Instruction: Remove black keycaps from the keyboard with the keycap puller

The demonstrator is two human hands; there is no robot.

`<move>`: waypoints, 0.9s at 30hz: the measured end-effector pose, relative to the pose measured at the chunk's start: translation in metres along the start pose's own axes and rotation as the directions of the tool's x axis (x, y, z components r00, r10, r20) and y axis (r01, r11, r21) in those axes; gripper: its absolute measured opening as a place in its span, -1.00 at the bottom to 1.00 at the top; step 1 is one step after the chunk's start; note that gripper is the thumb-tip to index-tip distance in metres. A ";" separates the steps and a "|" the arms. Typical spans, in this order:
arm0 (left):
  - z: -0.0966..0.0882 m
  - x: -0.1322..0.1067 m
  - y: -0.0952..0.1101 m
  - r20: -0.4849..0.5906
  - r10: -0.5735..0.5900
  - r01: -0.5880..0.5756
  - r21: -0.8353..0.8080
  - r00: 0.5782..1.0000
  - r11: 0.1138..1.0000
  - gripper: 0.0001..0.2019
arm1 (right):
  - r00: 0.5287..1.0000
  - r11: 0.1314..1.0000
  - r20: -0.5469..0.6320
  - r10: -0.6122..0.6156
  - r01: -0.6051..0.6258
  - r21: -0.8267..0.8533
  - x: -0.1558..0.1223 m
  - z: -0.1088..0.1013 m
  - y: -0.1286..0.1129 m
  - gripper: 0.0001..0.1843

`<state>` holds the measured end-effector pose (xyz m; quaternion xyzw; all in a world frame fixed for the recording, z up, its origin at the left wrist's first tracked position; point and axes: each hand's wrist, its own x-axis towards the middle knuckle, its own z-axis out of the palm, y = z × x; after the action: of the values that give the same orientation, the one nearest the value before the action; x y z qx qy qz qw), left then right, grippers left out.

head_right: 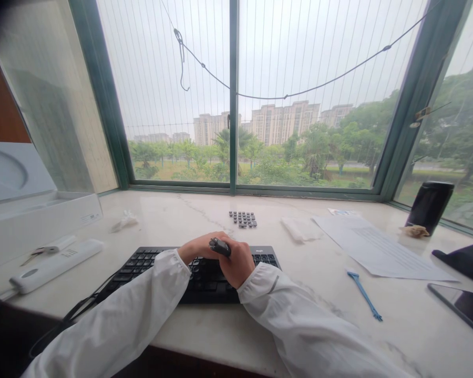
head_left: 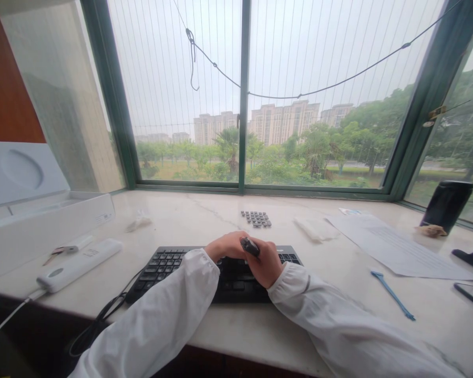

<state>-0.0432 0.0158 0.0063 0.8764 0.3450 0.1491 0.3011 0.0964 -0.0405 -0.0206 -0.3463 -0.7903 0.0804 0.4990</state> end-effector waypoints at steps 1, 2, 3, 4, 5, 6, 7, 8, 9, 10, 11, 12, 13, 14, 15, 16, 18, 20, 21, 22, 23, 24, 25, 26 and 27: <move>0.000 0.000 0.000 -0.002 0.002 -0.002 0.006 1.000 1.000 -0.86 | 1.000 1.000 -0.001 0.001 -0.001 -0.003 0.000 0.000 0.000 -0.81; 0.000 0.000 0.000 -0.006 -0.001 0.001 0.020 1.000 1.000 -0.86 | 1.000 1.000 -0.002 0.001 -0.001 -0.003 0.000 0.000 0.000 -0.81; 0.000 0.000 0.000 -0.011 -0.006 0.006 0.036 1.000 0.999 -0.86 | 1.000 1.000 -0.003 0.000 0.000 -0.001 0.000 0.000 0.001 -0.81; 0.000 0.001 0.000 -0.015 -0.011 0.011 0.047 1.000 0.999 -0.85 | 1.000 1.000 -0.003 -0.001 0.001 0.003 0.000 0.000 0.001 -0.81; 0.000 0.001 0.000 -0.016 -0.013 0.014 0.053 1.000 0.999 -0.85 | 1.000 1.000 -0.005 -0.002 0.002 0.007 0.001 0.000 0.001 -0.81; 0.000 0.001 0.000 -0.016 -0.013 0.014 0.056 1.000 0.998 -0.85 | 1.000 1.000 -0.007 -0.003 0.003 0.010 0.001 0.000 0.000 -0.80; 0.000 0.000 0.000 -0.014 -0.011 0.011 0.056 1.000 0.998 -0.86 | 1.000 1.000 -0.009 -0.003 0.003 0.010 0.001 0.000 0.000 -0.80; 0.000 0.000 0.001 -0.010 -0.007 0.008 0.054 1.000 0.999 -0.86 | 1.000 1.000 -0.010 -0.005 0.005 0.007 0.001 0.000 0.000 -0.80; -0.001 0.000 0.001 -0.006 -0.003 0.004 0.051 1.000 0.999 -0.86 | 1.000 1.000 -0.009 -0.010 0.010 0.004 0.001 0.000 0.000 -0.80; -0.001 0.000 0.001 -0.002 -0.002 0.002 0.050 1.000 0.999 -0.87 | 1.000 1.000 -0.006 -0.017 0.017 0.002 0.001 0.000 0.000 -0.81; -0.001 0.000 0.001 -0.001 -0.003 0.003 0.050 1.000 0.999 -0.87 | 1.000 1.000 -0.002 -0.026 0.026 0.004 0.001 0.000 0.000 -0.81; -0.001 0.000 0.001 -0.001 -0.005 0.005 0.052 1.000 0.999 -0.86 | 0.999 0.999 0.002 -0.034 0.034 0.009 0.001 0.000 0.001 -0.82; -0.001 -0.001 0.001 -0.001 -0.007 0.007 0.053 1.000 0.999 -0.86 | 0.999 0.999 0.005 -0.042 0.042 0.017 0.001 -0.001 0.001 -0.82; -0.001 0.000 0.001 -0.003 -0.008 0.008 0.055 1.000 0.998 -0.86 | 0.999 0.999 0.008 -0.048 0.047 0.025 0.001 -0.001 0.001 -0.82; -0.001 0.000 0.000 -0.004 -0.008 0.008 0.056 1.000 0.998 -0.86 | 0.999 0.998 0.009 -0.050 0.050 0.034 0.001 -0.001 0.001 -0.81; -0.001 0.000 0.000 -0.004 -0.006 0.006 0.055 1.000 0.998 -0.85 | 0.999 0.998 0.011 -0.051 0.050 0.040 0.001 -0.001 0.002 -0.81; 0.000 0.000 -0.001 -0.003 -0.001 0.001 0.052 1.000 0.999 -0.85 | 0.998 0.998 0.017 -0.054 0.053 0.044 0.001 -0.001 0.002 -0.80; 0.000 0.000 -0.001 -0.007 0.005 -0.005 0.048 1.000 0.999 -0.85 | 0.998 0.998 0.015 -0.054 0.053 0.044 0.001 -0.001 0.002 -0.80; 0.000 0.000 -0.001 -0.010 0.006 -0.006 0.048 1.000 0.999 -0.84 | 0.999 0.998 0.010 -0.050 0.050 0.043 0.001 -0.001 0.002 -0.80; 0.000 0.000 0.000 -0.013 0.005 -0.004 0.049 1.000 0.999 -0.84 | 0.999 0.998 0.005 -0.046 0.045 0.044 0.001 -0.001 0.002 -0.79; 0.000 0.000 0.000 -0.017 0.002 -0.001 0.051 1.000 0.999 -0.84 | 0.999 0.998 0.000 -0.040 0.040 0.044 0.001 -0.001 0.002 -0.79; 0.000 0.000 0.001 -0.020 -0.003 0.004 0.055 1.000 0.998 -0.84 | 0.999 0.998 -0.001 -0.034 0.034 0.043 0.001 -0.002 0.001 -0.78; 0.000 0.000 0.001 -0.021 -0.009 0.010 0.058 1.000 0.998 -0.84 | 1.000 0.999 0.000 -0.030 0.030 0.040 0.001 -0.002 0.001 -0.78; 0.000 0.000 0.002 -0.021 -0.016 0.017 0.061 1.000 0.998 -0.84 | 1.000 0.999 0.005 -0.027 0.027 0.036 0.001 -0.002 0.000 -0.78; 0.000 0.000 0.002 -0.021 -0.021 0.022 0.063 1.000 0.998 -0.84 | 1.000 0.999 0.010 -0.024 0.024 0.031 0.001 -0.002 0.000 -0.78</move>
<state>-0.0425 0.0145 0.0080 0.8801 0.3622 0.1438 0.2712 0.0981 -0.0408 -0.0189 -0.3287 -0.7956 0.0884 0.5011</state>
